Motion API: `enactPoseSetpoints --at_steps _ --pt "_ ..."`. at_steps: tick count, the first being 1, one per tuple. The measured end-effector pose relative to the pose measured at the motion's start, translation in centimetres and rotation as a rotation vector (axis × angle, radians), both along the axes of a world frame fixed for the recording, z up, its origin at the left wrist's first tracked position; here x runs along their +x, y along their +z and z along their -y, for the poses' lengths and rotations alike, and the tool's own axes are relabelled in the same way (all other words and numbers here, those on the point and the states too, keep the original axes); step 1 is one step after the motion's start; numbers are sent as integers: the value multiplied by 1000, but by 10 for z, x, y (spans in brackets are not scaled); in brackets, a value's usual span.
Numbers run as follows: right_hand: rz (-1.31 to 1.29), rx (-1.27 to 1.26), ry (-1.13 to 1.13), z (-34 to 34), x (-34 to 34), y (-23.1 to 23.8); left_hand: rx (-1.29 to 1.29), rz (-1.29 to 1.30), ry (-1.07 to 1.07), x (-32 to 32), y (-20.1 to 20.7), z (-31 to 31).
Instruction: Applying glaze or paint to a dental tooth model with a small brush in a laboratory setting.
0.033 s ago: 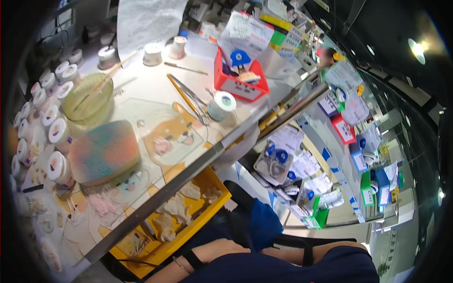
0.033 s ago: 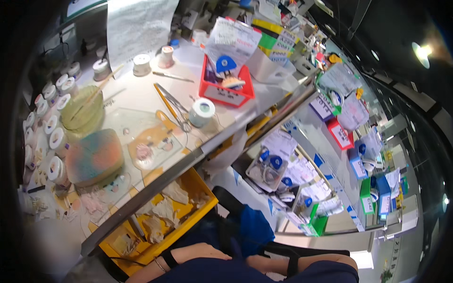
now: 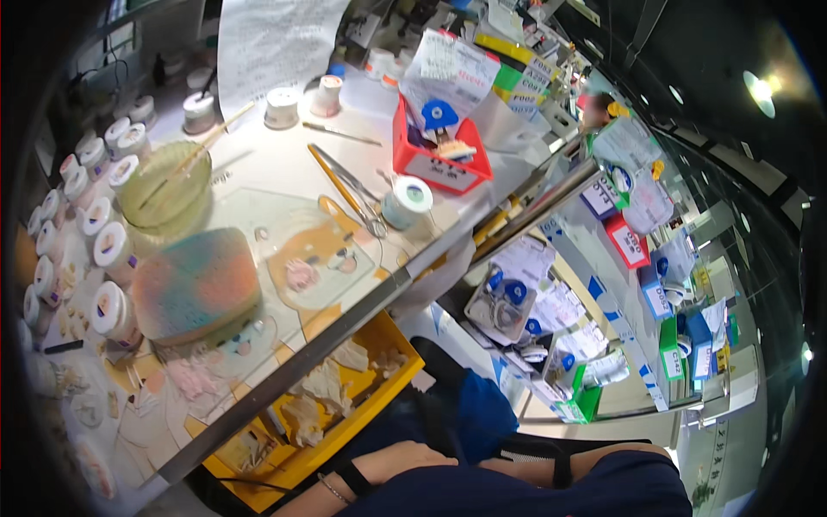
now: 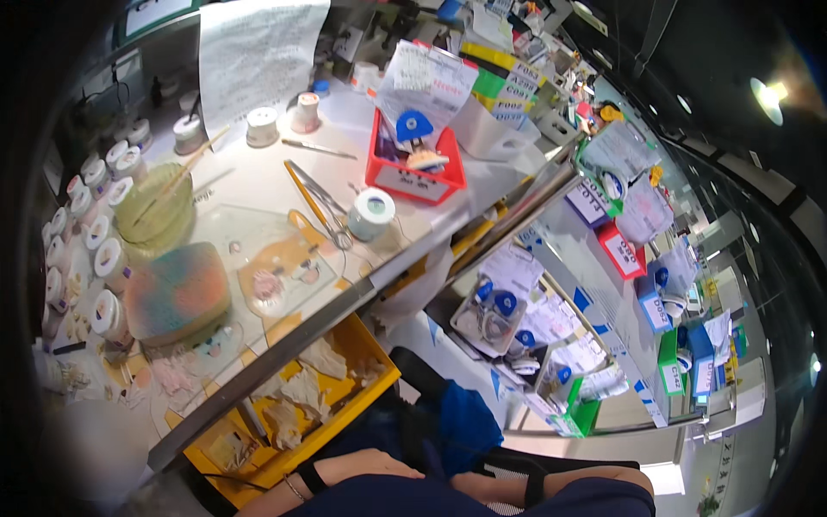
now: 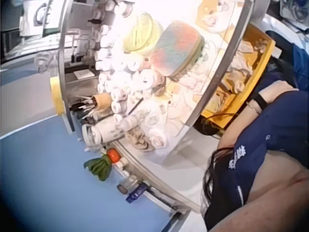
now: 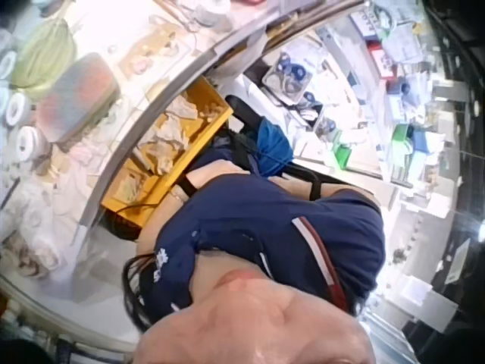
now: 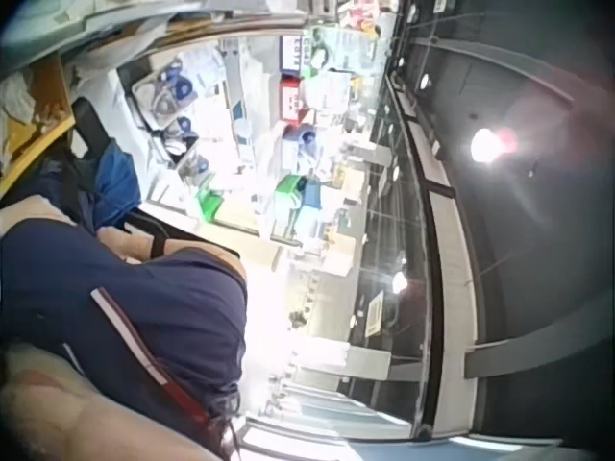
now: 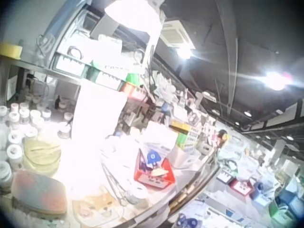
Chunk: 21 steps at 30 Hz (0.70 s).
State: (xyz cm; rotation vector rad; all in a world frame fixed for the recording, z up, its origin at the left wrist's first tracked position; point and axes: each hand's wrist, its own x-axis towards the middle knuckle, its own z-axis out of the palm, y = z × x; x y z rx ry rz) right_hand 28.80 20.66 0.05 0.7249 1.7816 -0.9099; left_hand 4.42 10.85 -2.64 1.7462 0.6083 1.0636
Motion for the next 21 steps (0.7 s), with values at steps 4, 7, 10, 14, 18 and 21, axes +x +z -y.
enactPoseSetpoints --at_steps 4,7,10,14,18,21 --pt "-74 39 -45 -5 -15 -5 -157 -66 -90 -2 2 1" --pt "-112 56 -62 -7 -24 -6 -198 -12 -103 -4 0 1" --pt "-136 77 -79 -7 -25 -8 -211 7 -105 -5 -3 0" --pt "-169 91 -93 -8 -24 -11 -249 39 -120 -7 -7 -1" --pt "-186 87 -102 -10 -25 -13 -269 65 -118 -6 -7 -3" --pt "-182 85 -105 -11 -25 -11 -265 30 -135 -6 -8 -4"
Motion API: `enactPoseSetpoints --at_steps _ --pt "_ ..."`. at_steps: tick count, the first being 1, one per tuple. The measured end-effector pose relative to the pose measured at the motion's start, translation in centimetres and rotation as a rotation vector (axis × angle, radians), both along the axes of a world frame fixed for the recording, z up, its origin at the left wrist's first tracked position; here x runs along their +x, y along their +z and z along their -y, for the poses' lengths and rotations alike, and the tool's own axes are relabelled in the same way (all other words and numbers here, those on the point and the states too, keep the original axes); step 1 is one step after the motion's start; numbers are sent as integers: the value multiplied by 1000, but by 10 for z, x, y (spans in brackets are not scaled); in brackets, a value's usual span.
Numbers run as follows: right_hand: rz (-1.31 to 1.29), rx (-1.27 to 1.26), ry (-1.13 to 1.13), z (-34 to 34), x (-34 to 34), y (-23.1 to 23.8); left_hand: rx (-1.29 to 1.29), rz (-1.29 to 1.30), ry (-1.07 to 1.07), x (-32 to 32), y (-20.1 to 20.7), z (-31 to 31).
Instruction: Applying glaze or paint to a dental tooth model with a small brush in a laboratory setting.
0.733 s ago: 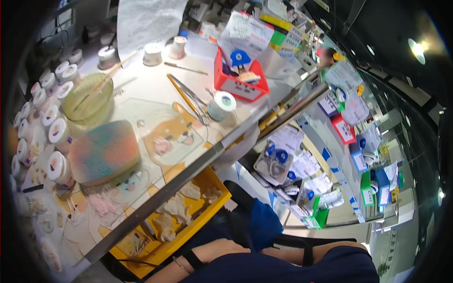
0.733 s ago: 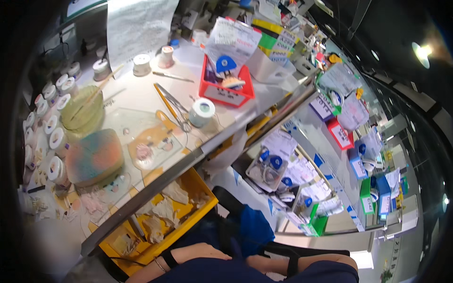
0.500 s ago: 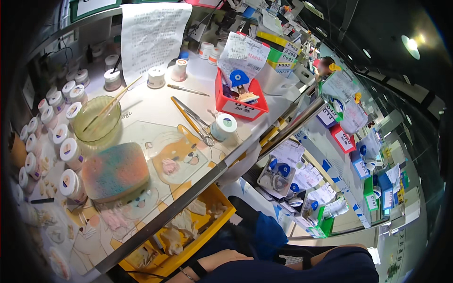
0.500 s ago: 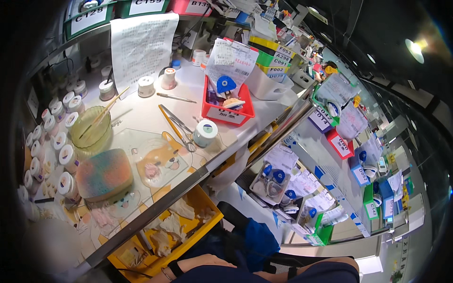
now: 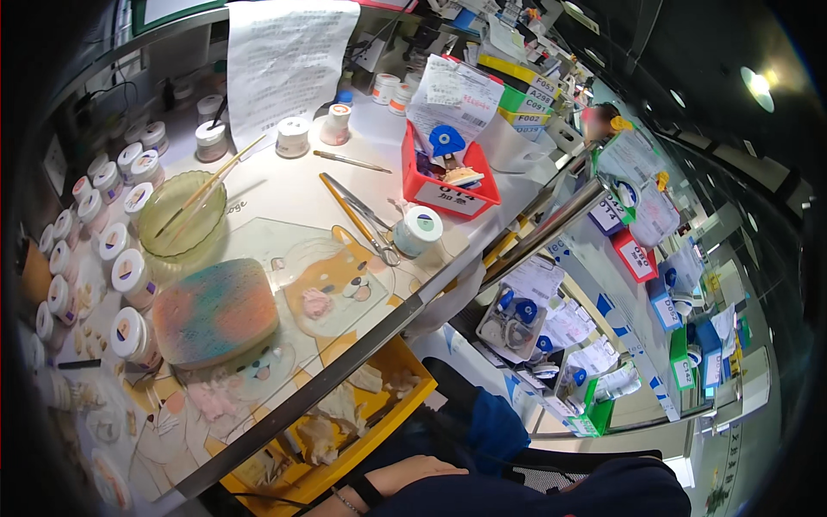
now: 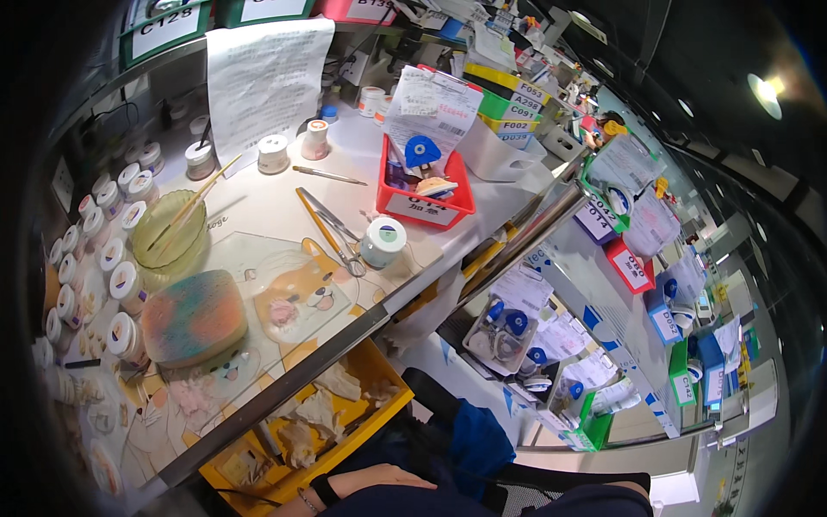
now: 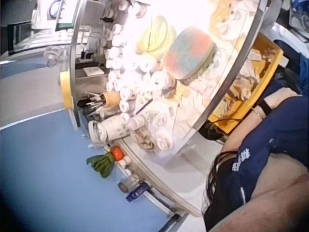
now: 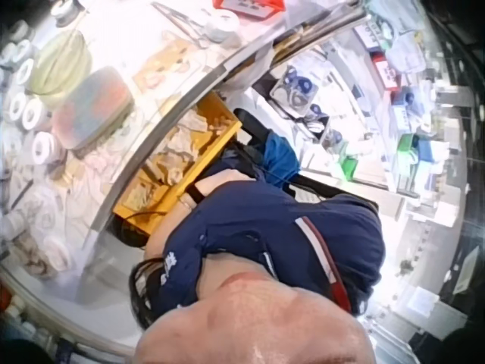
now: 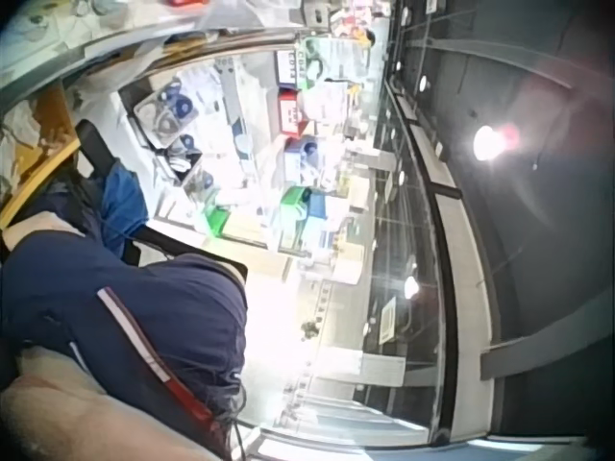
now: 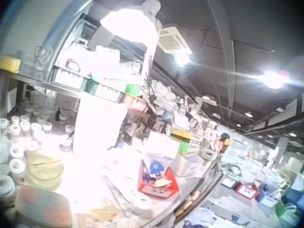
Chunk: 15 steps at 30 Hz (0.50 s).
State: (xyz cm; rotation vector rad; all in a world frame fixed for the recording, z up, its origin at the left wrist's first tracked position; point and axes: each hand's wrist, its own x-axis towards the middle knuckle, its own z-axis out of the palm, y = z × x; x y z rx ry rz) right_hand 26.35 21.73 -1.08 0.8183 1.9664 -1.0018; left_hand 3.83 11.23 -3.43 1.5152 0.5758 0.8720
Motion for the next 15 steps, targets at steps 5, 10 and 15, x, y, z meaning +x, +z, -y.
enactPoseSetpoints --at_steps 5,10,15 --pt "-13 -1 -4 -2 4 2 26 3 9 3 -1 1" --pt "-28 -10 -6 -2 10 2 -56 5 36 2 7 4" --pt "-49 -18 -10 -1 14 6 -278 -348 90 4 18 -10"
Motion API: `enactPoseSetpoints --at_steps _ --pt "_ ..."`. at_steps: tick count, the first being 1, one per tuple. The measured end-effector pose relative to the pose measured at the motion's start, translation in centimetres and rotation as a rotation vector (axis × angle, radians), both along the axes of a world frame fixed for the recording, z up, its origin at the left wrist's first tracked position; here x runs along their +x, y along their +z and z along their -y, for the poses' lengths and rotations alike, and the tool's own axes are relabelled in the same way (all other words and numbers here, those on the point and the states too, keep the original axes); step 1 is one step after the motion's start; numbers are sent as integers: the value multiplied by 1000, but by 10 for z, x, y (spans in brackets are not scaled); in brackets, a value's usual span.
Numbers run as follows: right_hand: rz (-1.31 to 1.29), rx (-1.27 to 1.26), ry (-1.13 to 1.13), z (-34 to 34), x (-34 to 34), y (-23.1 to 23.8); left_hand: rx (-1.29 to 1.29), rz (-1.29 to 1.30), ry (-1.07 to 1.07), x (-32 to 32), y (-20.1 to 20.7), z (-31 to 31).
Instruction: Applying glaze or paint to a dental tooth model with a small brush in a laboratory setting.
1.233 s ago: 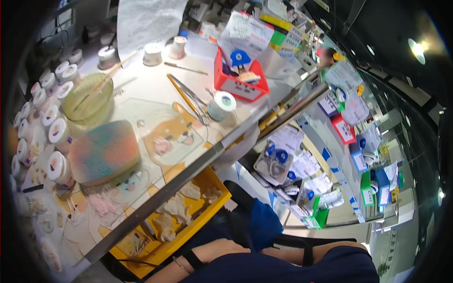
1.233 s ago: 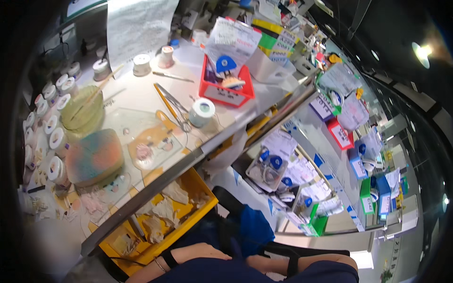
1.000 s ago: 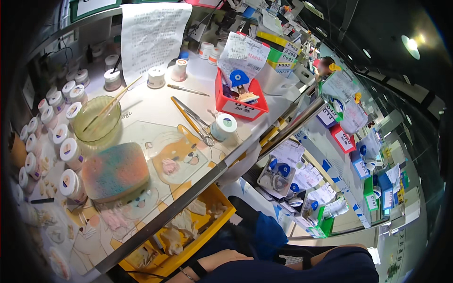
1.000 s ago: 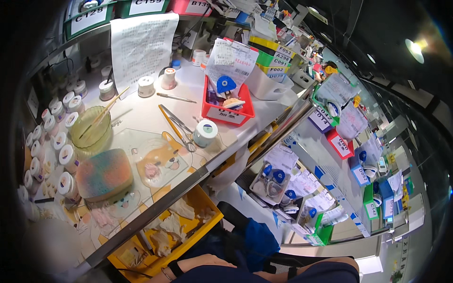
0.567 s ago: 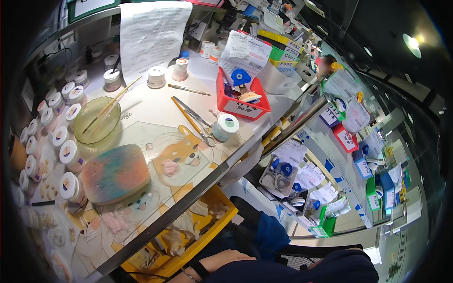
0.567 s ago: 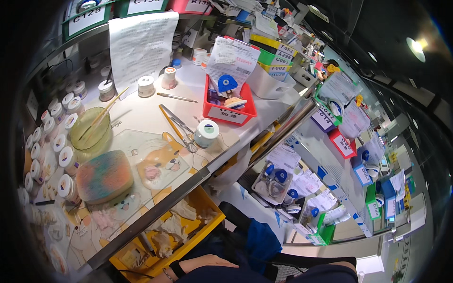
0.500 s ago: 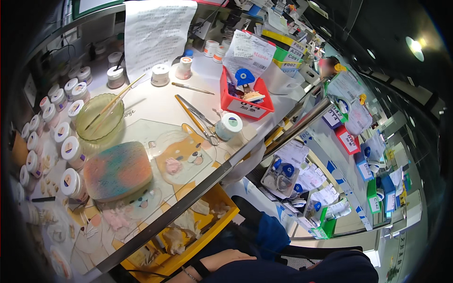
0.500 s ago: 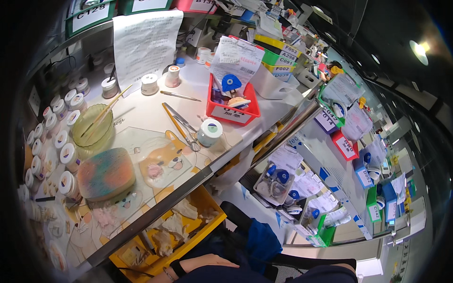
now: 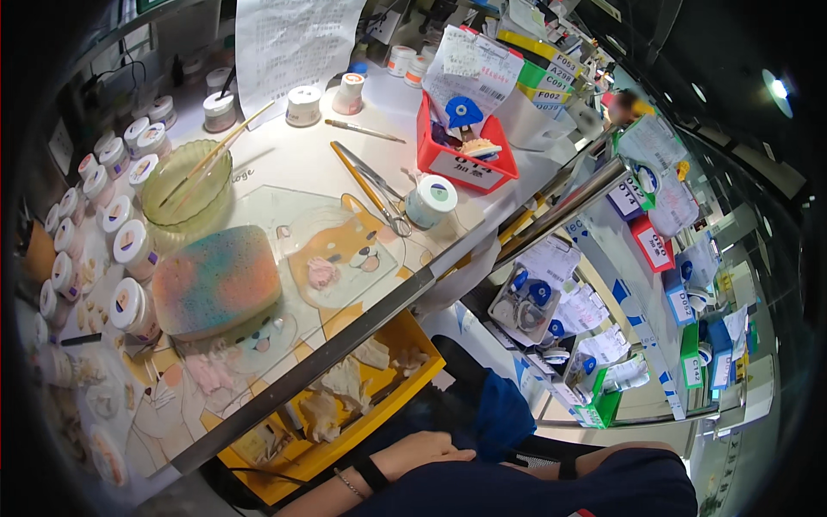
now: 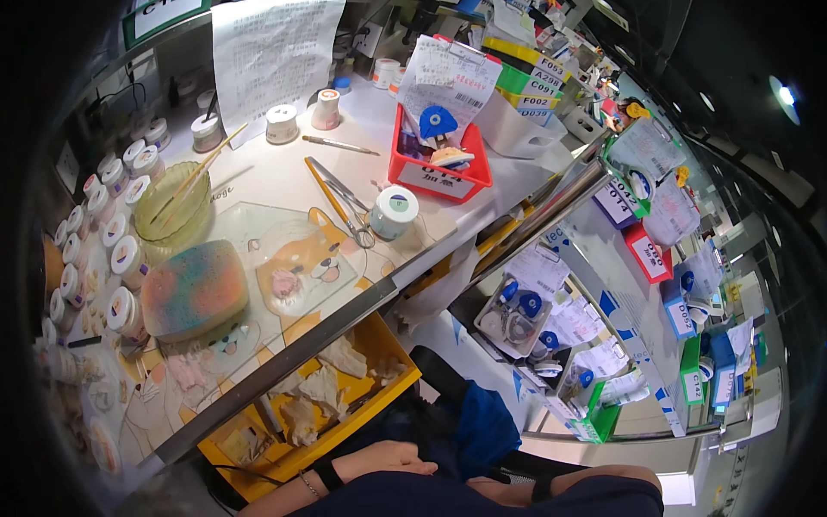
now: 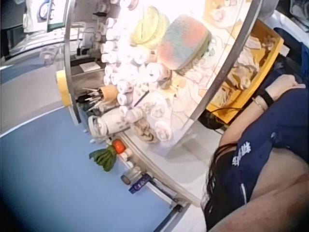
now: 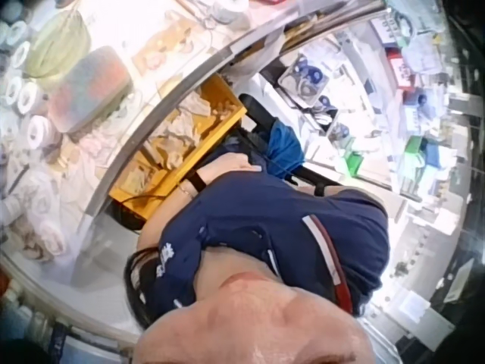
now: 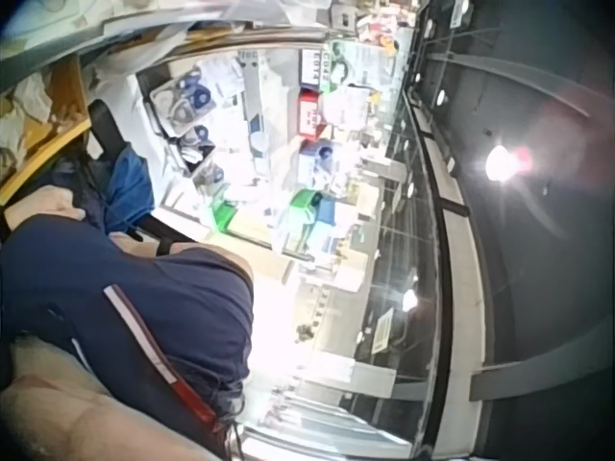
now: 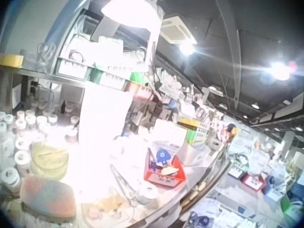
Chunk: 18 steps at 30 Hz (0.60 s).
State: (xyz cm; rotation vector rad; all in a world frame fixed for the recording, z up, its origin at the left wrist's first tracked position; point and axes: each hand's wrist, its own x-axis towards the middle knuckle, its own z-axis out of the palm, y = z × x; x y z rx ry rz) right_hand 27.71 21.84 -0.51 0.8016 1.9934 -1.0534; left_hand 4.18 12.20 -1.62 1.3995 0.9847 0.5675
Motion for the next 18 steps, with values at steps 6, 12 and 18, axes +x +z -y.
enactPoseSetpoints --at_steps 6,12,18 --pt "-63 -10 19 1 28 -16 106 291 78 16 0 -10" --pt "-294 -33 176 4 47 -43 -177 382 -174 12 -7 -6" --pt "41 40 -124 4 13 8 307 395 -184 13 -14 -3"
